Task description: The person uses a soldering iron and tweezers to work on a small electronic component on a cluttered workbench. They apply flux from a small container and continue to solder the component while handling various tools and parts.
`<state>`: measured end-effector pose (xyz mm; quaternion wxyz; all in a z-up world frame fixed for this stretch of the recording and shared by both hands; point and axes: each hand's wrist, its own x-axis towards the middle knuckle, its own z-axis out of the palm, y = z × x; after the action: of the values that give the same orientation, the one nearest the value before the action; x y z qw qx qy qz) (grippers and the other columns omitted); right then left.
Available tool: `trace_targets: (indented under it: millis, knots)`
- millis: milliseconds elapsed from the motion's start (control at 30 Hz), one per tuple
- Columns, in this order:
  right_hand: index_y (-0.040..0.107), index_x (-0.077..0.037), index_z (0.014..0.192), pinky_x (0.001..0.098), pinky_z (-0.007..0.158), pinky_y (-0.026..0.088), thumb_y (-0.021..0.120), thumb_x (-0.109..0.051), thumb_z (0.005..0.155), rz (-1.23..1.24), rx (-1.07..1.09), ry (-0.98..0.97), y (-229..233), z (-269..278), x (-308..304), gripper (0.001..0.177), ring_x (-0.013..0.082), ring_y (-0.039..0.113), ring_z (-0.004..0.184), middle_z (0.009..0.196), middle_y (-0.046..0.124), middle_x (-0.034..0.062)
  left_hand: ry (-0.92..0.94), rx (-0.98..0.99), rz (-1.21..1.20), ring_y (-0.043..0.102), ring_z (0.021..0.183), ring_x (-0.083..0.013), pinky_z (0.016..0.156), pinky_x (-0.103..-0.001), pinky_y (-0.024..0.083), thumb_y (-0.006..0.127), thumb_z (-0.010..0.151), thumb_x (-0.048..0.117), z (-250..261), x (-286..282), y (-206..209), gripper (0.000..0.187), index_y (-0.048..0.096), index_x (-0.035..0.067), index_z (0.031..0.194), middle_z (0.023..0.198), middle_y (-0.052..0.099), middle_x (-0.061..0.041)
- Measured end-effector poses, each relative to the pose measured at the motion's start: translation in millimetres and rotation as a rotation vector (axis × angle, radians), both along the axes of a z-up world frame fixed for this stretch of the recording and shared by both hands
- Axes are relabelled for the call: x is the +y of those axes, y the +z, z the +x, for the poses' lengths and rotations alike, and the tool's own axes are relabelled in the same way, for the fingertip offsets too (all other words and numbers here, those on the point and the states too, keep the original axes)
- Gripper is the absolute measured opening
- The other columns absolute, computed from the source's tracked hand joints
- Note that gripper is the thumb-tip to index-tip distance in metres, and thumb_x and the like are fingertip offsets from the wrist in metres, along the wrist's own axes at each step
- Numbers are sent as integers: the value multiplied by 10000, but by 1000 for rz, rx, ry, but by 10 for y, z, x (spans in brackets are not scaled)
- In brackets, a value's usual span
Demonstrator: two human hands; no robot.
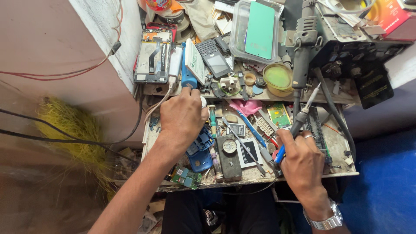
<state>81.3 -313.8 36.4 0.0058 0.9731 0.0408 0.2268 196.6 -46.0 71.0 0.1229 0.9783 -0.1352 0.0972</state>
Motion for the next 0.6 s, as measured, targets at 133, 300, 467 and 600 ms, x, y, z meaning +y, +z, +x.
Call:
trace_targets:
  millis: [133,300,467,600]
  knots:
    - [698,-133,1163,470,663,497,744,-84,905,53,-88,-11,-17,-34,-12,267,338,643,809,728,644,127,-40,-71,-87,713,766,-295,638,-434,580,803,804,348,-116,21,50,398,659,27,989,1028,624,-139]
    - [691,-100,1185,435,679,486,806,-126,890,101,-124,-31,128,-109,29,317,334,634,808,748,668,129,-106,-15,-165,701,724,-270,629,-410,578,792,852,396,-239,33,204,402,660,27,944,997,624,-129]
    - [643,-54,1232,430,769,516,782,-49,895,231,-210,107,355,-181,48,365,272,655,843,899,727,123,-213,-23,-258,697,706,-271,637,-416,562,795,855,379,-474,100,288,394,661,31,983,914,678,-104]
    - [610,-56,1326,314,640,552,762,-1,906,580,-152,82,428,-280,128,450,166,683,740,939,713,116,-304,-54,-393,700,708,-243,638,-395,568,800,840,322,-722,188,321,397,670,28,1073,933,710,-100]
